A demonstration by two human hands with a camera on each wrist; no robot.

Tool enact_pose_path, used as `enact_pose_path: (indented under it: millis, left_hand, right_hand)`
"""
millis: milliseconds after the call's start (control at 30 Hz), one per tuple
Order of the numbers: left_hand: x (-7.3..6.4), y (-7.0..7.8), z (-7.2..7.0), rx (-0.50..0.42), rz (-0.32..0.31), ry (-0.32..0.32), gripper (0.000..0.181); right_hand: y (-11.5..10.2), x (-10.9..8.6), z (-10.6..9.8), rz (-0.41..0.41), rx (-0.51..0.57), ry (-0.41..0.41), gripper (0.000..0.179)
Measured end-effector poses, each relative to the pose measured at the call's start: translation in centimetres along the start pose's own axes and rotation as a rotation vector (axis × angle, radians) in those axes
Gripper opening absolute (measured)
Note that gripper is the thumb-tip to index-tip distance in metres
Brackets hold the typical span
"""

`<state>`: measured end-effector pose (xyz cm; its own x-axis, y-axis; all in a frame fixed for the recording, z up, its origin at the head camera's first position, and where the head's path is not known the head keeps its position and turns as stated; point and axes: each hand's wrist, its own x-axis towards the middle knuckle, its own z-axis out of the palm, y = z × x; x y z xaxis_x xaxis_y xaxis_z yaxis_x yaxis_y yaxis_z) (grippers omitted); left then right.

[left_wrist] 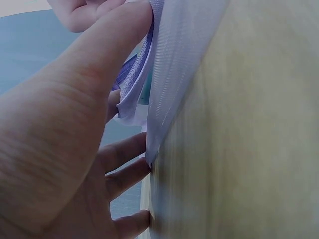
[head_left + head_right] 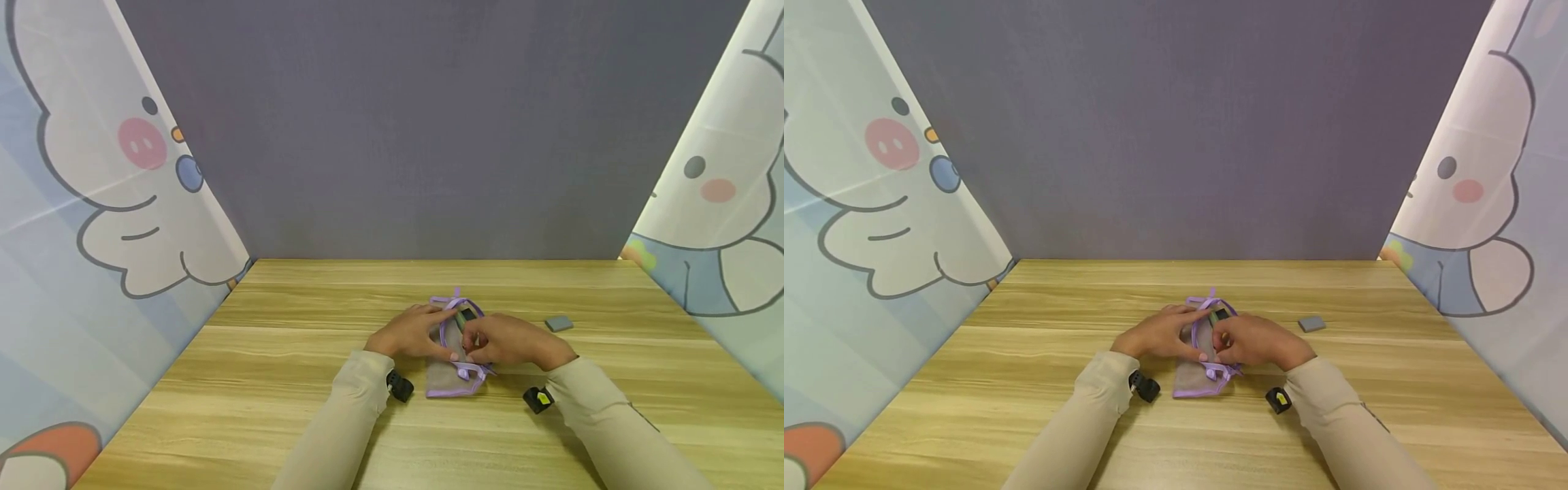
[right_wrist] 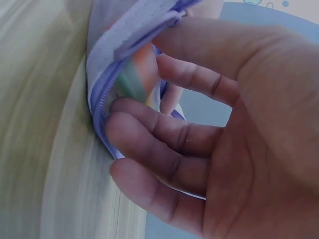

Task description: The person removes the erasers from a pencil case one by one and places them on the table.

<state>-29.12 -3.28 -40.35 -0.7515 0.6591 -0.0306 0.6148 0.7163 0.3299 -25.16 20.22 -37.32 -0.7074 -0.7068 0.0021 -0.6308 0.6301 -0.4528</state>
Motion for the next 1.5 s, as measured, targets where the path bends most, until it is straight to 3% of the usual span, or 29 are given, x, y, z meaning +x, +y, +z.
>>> enact_pose_path:
  millis: [400,600,1500]
  left_hand:
    - [0.0,0.1,-0.1,0.0,-0.01,-0.001,0.093]
    - [0.0,0.0,0.0,0.001,-0.012,-0.002,0.092]
    - [0.0,0.0,0.2,-0.007,0.0,-0.003,0.094]
  right_hand:
    - [0.3,-0.4,-0.2,-0.013,0.133,-0.03,0.011]
    - [0.6,-0.5,-0.3,0.02,0.198,-0.055,0.015]
    - [1.4,-0.3,0.2,0.022,0.268,-0.043,0.02]
